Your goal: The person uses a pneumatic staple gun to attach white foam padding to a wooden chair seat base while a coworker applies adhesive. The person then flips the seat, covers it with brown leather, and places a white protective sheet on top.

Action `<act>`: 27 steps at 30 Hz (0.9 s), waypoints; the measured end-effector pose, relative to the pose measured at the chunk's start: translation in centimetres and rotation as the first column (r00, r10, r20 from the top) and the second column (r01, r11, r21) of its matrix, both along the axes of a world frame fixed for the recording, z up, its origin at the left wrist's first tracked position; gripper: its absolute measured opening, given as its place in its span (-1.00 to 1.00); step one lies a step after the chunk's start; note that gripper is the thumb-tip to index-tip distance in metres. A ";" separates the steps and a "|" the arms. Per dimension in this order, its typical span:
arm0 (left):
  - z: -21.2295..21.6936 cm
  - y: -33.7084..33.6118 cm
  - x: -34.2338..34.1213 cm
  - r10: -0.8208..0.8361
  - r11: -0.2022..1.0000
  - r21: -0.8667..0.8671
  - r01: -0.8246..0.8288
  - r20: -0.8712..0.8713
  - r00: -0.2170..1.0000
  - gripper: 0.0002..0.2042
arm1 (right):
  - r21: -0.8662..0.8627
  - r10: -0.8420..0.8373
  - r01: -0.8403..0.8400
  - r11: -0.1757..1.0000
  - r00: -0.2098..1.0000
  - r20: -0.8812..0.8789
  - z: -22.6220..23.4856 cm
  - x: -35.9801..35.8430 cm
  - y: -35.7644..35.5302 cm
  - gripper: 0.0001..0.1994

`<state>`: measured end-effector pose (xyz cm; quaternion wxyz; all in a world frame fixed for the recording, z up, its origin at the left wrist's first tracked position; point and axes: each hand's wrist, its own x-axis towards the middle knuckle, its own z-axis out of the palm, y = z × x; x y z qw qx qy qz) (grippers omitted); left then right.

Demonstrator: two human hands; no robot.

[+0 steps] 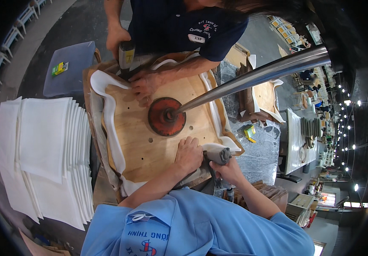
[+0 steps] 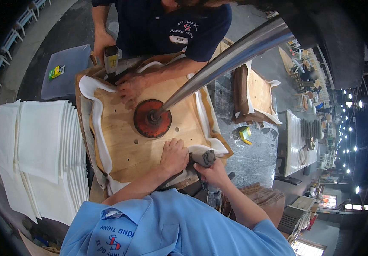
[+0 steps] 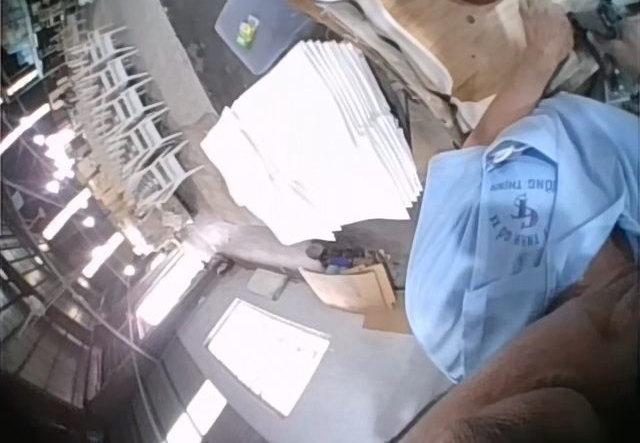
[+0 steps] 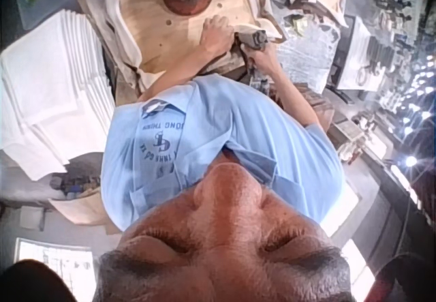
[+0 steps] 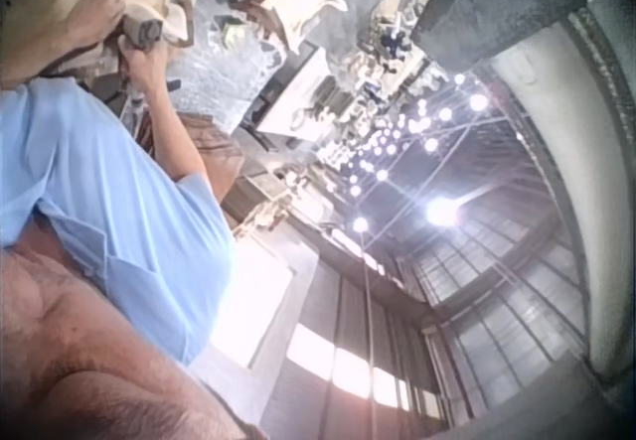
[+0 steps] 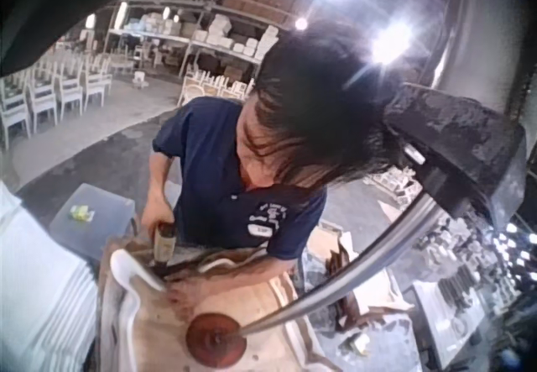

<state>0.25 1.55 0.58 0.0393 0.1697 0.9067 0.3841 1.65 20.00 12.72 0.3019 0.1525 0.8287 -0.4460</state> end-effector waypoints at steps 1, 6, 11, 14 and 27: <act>-0.1 0.1 0.0 0.004 1.000 0.006 -0.004 -0.010 1.000 -0.83 | 0.008 0.003 -0.003 1.000 1.000 -0.002 0.0 -0.2 -0.1 -0.71; -0.7 0.7 0.2 0.037 0.998 0.048 -0.035 -0.056 0.998 -0.85 | 0.039 0.018 -0.017 0.999 0.999 -0.029 0.1 -0.5 -0.1 -0.71; -1.2 1.2 0.1 0.066 0.995 0.085 -0.057 -0.113 0.991 -0.85 | 0.116 0.069 -0.067 0.991 0.998 -0.014 0.2 -1.2 0.1 -0.70; -0.8 0.7 -0.2 0.017 1.000 -0.019 -0.020 -0.142 0.990 -0.82 | 0.131 0.126 -0.123 0.984 0.992 -0.012 0.0 -1.7 0.3 -0.66; 6.7 -11.9 14.1 -0.074 0.961 -0.270 0.057 -0.052 0.996 -0.72 | 0.102 0.031 -0.022 0.995 0.996 -0.081 -1.5 0.3 1.2 -0.63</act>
